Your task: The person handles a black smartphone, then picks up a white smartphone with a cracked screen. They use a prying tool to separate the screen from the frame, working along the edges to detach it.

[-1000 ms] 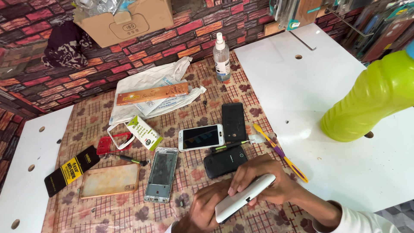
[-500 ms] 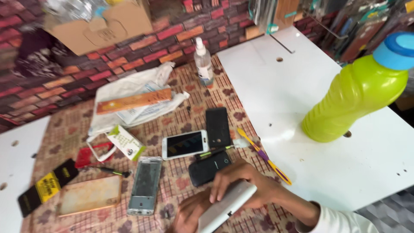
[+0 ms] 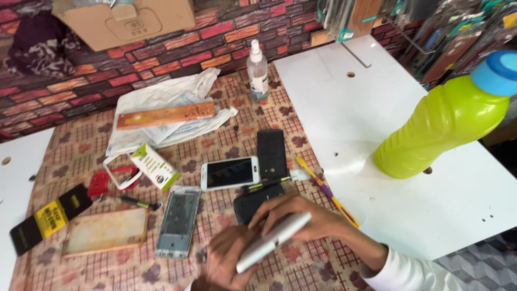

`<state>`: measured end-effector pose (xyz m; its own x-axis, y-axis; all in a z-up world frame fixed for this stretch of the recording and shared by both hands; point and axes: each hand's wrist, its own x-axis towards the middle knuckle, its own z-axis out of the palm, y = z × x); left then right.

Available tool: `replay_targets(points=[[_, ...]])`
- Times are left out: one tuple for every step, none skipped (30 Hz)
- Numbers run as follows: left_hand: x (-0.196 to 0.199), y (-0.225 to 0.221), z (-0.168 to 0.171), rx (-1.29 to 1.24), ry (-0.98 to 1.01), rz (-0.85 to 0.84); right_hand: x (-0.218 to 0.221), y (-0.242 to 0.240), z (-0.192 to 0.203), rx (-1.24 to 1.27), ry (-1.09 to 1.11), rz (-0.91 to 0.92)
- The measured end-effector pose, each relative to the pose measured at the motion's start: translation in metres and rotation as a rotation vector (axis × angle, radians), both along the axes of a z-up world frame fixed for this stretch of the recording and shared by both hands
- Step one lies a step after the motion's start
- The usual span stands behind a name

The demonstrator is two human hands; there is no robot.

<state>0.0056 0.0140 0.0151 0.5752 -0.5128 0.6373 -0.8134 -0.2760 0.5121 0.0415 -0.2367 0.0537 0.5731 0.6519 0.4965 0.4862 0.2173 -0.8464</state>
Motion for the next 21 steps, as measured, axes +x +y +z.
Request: replay_targets(points=[[-0.003, 0.002, 0.009, 0.000, -0.034, -0.003, -0.003, 0.001, -0.002, 0.027, -0.005, -0.013], [-0.002, 0.005, 0.023, 0.002, -0.076, -0.010, -0.003, 0.002, -0.003, -0.048, 0.034, -0.060], [-0.006, 0.005, 0.037, -0.069, -0.081, -0.002, -0.004, 0.002, -0.004, -0.122, 0.073, -0.105], [-0.013, 0.003, 0.050, -0.140, -0.082, 0.001, -0.007, 0.001, -0.005, -0.199, 0.117, -0.154], [-0.020, 0.000, 0.064, -0.212, -0.083, 0.004, -0.009, 0.001, -0.007, -0.213, 0.155, -0.169], [-0.031, -0.001, 0.080, -0.128, -0.056, 0.056, -0.009, -0.001, -0.006, -0.230, 0.192, -0.181], [-0.043, -0.002, 0.096, -0.045, -0.028, 0.109, -0.010, -0.002, -0.006, -0.247, 0.228, -0.193], [-0.050, -0.002, 0.110, 0.038, 0.002, 0.167, -0.010, -0.003, -0.006, -0.241, 0.163, -0.199], [-0.045, -0.001, 0.122, 0.092, 0.081, 0.093, -0.009, -0.003, -0.006, -0.234, 0.098, -0.205], [-0.036, 0.001, 0.132, 0.146, 0.159, 0.017, -0.008, -0.002, -0.006, -0.227, 0.032, -0.211], [-0.032, 0.002, 0.141, 0.198, 0.237, -0.060, -0.007, -0.002, -0.006, -0.233, 0.033, -0.209], [-0.030, -0.001, 0.147, 0.213, 0.246, -0.075, -0.007, -0.003, -0.006, -0.238, 0.033, -0.214], [-0.027, -0.002, 0.153, 0.228, 0.255, -0.090, -0.007, -0.004, -0.005, -0.244, 0.034, -0.219], [-0.024, -0.003, 0.159, 0.246, 0.265, -0.112, -0.008, -0.005, -0.006, -0.246, 0.077, -0.224], [-0.023, -0.005, 0.164, 0.252, 0.210, -0.131, -0.010, -0.005, -0.005, -0.247, 0.120, -0.228], [-0.023, -0.006, 0.171, 0.258, 0.151, -0.151, -0.012, -0.007, -0.004, -0.247, 0.160, -0.235], [-0.024, -0.006, 0.179, 0.263, 0.091, -0.172, -0.013, -0.007, -0.002, -0.251, 0.157, -0.222], [-0.023, -0.008, 0.187, 0.303, 0.082, -0.197, -0.012, -0.008, 0.001, -0.258, 0.149, -0.205], [-0.022, -0.008, 0.195, 0.343, 0.073, -0.222, -0.012, -0.008, 0.005, -0.266, 0.141, -0.187], [-0.021, -0.009, 0.202, 0.380, 0.071, -0.244, -0.011, -0.007, 0.006, -0.260, 0.123, -0.190], [-0.019, -0.010, 0.208, 0.453, 0.135, -0.244, -0.011, -0.006, 0.008, -0.254, 0.106, -0.192]])
